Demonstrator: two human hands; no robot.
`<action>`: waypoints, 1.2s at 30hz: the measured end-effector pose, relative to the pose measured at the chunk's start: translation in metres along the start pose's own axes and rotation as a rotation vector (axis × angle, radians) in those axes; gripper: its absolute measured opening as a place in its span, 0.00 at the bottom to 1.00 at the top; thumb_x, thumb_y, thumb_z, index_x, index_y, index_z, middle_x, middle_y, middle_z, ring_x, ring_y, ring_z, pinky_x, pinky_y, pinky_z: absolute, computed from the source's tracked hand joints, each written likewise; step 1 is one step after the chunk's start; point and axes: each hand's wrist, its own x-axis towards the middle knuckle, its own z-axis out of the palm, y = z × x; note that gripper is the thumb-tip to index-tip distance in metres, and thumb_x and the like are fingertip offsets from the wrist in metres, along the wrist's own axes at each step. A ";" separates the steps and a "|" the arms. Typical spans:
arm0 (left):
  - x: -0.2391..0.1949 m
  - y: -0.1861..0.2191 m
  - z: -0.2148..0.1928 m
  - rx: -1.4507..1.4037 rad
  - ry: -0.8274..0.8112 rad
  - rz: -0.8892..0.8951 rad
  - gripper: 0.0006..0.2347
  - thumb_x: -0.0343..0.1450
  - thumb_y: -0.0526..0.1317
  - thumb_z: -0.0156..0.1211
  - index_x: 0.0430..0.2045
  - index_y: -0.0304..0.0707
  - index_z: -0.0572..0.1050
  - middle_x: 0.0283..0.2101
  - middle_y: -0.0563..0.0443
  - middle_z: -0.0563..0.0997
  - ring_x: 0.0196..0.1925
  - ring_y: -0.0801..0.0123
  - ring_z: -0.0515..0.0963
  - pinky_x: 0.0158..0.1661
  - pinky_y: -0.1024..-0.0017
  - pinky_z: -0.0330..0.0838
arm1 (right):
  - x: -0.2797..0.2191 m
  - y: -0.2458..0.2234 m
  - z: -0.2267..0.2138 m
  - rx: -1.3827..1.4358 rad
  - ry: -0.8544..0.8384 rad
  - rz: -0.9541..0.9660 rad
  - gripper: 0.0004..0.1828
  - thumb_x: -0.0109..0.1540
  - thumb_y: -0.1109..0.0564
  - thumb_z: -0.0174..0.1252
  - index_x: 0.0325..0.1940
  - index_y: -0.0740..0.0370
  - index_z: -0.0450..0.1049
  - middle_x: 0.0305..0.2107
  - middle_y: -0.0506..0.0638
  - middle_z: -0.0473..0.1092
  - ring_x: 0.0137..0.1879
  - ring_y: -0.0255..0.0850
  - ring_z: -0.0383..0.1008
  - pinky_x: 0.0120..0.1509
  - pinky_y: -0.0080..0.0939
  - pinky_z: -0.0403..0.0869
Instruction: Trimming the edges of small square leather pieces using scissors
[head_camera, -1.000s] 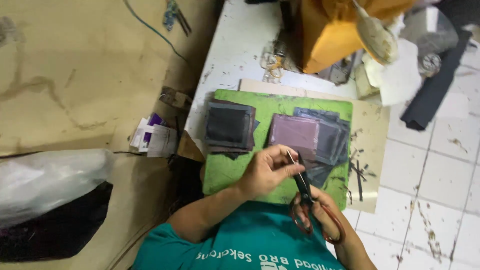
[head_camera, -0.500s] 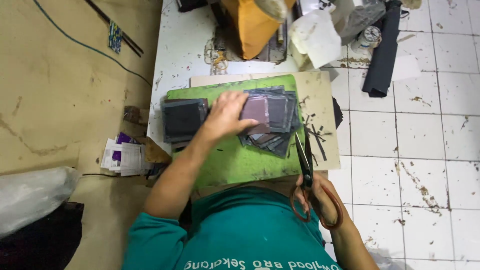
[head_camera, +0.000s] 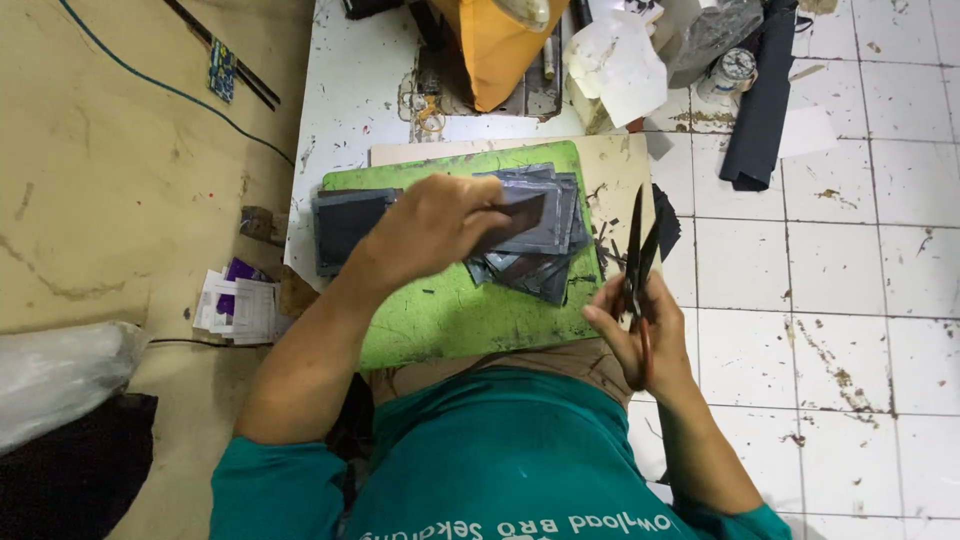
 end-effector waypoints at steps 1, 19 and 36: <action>-0.001 0.001 0.004 -0.007 0.005 -0.006 0.08 0.76 0.40 0.62 0.42 0.33 0.79 0.31 0.38 0.83 0.32 0.52 0.86 0.38 0.63 0.83 | 0.010 -0.005 0.006 -0.005 -0.009 0.002 0.17 0.57 0.61 0.73 0.44 0.69 0.73 0.25 0.58 0.75 0.29 0.46 0.76 0.37 0.42 0.72; -0.070 -0.041 0.129 -1.431 0.372 -0.353 0.19 0.70 0.29 0.68 0.56 0.25 0.72 0.43 0.40 0.86 0.42 0.65 0.87 0.46 0.65 0.85 | 0.061 0.018 0.033 0.103 0.083 0.140 0.17 0.62 0.70 0.68 0.49 0.72 0.67 0.32 0.60 0.71 0.34 0.42 0.74 0.39 0.44 0.76; -0.060 -0.039 0.172 -1.144 0.438 -0.522 0.08 0.68 0.31 0.66 0.39 0.34 0.84 0.34 0.46 0.88 0.36 0.80 0.82 0.37 0.75 0.83 | 0.038 0.016 0.097 -0.519 -0.024 -0.269 0.21 0.58 0.52 0.74 0.48 0.61 0.74 0.34 0.56 0.76 0.36 0.56 0.79 0.39 0.51 0.76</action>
